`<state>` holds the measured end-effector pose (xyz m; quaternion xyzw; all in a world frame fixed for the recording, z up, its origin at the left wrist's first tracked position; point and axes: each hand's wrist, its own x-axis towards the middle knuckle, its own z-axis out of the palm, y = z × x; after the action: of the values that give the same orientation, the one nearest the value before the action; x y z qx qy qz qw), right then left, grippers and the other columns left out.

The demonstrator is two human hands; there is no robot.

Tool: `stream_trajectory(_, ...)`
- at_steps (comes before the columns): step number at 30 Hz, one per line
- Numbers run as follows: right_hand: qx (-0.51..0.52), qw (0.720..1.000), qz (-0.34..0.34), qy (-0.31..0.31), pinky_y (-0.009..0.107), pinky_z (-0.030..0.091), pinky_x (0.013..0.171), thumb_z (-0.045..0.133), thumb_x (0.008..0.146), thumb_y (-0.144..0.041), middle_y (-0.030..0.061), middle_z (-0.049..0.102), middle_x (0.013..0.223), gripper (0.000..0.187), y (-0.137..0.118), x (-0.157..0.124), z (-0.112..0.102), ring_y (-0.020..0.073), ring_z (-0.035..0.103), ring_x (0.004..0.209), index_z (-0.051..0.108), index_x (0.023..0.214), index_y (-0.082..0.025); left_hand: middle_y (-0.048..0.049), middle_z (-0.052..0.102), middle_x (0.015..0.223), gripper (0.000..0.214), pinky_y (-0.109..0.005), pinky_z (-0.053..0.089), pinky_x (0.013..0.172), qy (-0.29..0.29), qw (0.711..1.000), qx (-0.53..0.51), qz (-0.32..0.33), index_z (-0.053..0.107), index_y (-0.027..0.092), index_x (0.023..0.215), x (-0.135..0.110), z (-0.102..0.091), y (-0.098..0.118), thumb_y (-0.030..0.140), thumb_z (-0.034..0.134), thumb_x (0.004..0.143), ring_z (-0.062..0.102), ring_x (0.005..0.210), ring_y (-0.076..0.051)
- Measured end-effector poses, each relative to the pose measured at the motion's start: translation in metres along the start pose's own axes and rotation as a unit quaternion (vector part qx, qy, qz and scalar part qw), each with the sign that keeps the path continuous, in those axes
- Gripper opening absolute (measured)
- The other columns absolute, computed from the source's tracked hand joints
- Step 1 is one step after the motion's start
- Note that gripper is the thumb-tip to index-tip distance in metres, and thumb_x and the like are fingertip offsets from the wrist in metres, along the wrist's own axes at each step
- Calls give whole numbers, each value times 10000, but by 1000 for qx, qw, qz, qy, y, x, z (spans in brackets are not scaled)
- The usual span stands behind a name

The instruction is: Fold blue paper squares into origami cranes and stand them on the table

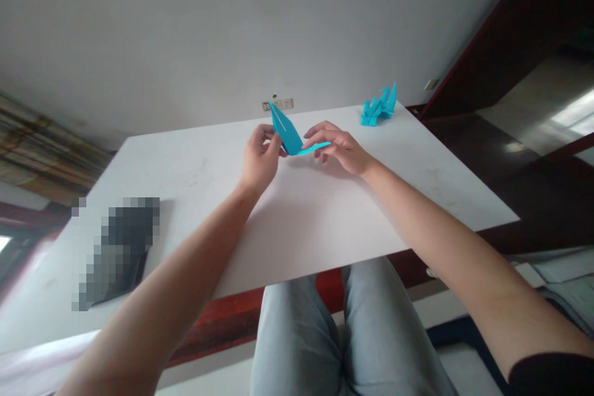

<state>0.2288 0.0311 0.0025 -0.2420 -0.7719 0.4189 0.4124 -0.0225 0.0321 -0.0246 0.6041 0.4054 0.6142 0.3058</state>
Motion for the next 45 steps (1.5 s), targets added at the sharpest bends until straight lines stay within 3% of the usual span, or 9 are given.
stream_trajectory(5,-35,998,47,-4,362,593,892,524,1048,-974,117,702,1323,839,-5,-1,5,244,683,1090,912,1063,-229,11,715,934,347,-257,679,687,15,999,-38,13,620,265,1070,5,1,-9,586,746,1108,746,669,-119)
stream_trajectory(9,-133,990,17,40,378,568,886,805,946,-882,109,678,1267,616,11,1,7,308,628,1252,900,1099,-292,6,717,945,292,-221,642,662,-44,998,-29,32,623,239,1034,-4,5,1,483,779,1074,760,704,-113)
stream_trajectory(12,-173,984,13,45,401,564,932,871,943,-795,107,652,1300,508,20,1,5,326,586,1324,884,1146,-330,-12,720,1014,177,-207,635,662,-91,994,17,52,652,229,1038,-12,5,13,346,784,1036,760,749,-109)
stream_trajectory(18,-150,989,-12,4,454,539,1014,919,804,-904,91,654,1241,726,13,2,5,325,583,1216,787,1157,-284,-101,651,1442,165,-255,689,757,-122,970,116,177,712,209,1052,-21,2,22,275,840,971,707,810,-75)
stream_trajectory(22,-121,992,-19,-8,414,502,920,895,798,-942,45,603,1056,741,4,4,7,264,565,1005,689,977,-253,-118,658,1419,238,-283,700,771,-163,955,126,212,701,212,1070,-23,2,23,386,855,1020,743,901,-124)
stream_trajectory(26,-78,997,-9,-1,358,456,817,850,908,-879,13,589,963,680,0,5,10,203,559,882,658,917,-227,-111,722,1314,154,-297,694,776,-176,943,143,243,683,223,1064,-23,4,26,324,799,1052,753,929,-152)
stream_trajectory(33,-31,998,41,30,367,510,853,650,986,-960,18,650,870,736,-5,4,17,207,619,868,657,929,-227,-72,802,1384,387,-253,636,696,-151,959,176,163,615,254,1351,-25,1,34,327,827,1035,764,755,-102)
stream_trajectory(40,-50,997,37,37,328,437,702,551,1014,-998,-23,534,713,776,-2,3,18,169,528,724,581,827,-245,-45,834,1318,180,-242,617,693,-152,966,155,143,649,254,1276,-24,1,39,299,719,1117,808,753,-109)
stream_trajectory(45,-57,997,44,37,338,403,678,509,1014,-1021,-20,522,713,790,-1,2,18,173,491,697,571,826,-256,-46,836,1313,292,-231,584,629,-127,974,140,124,629,267,1324,-26,2,39,312,774,1075,789,696,-102)
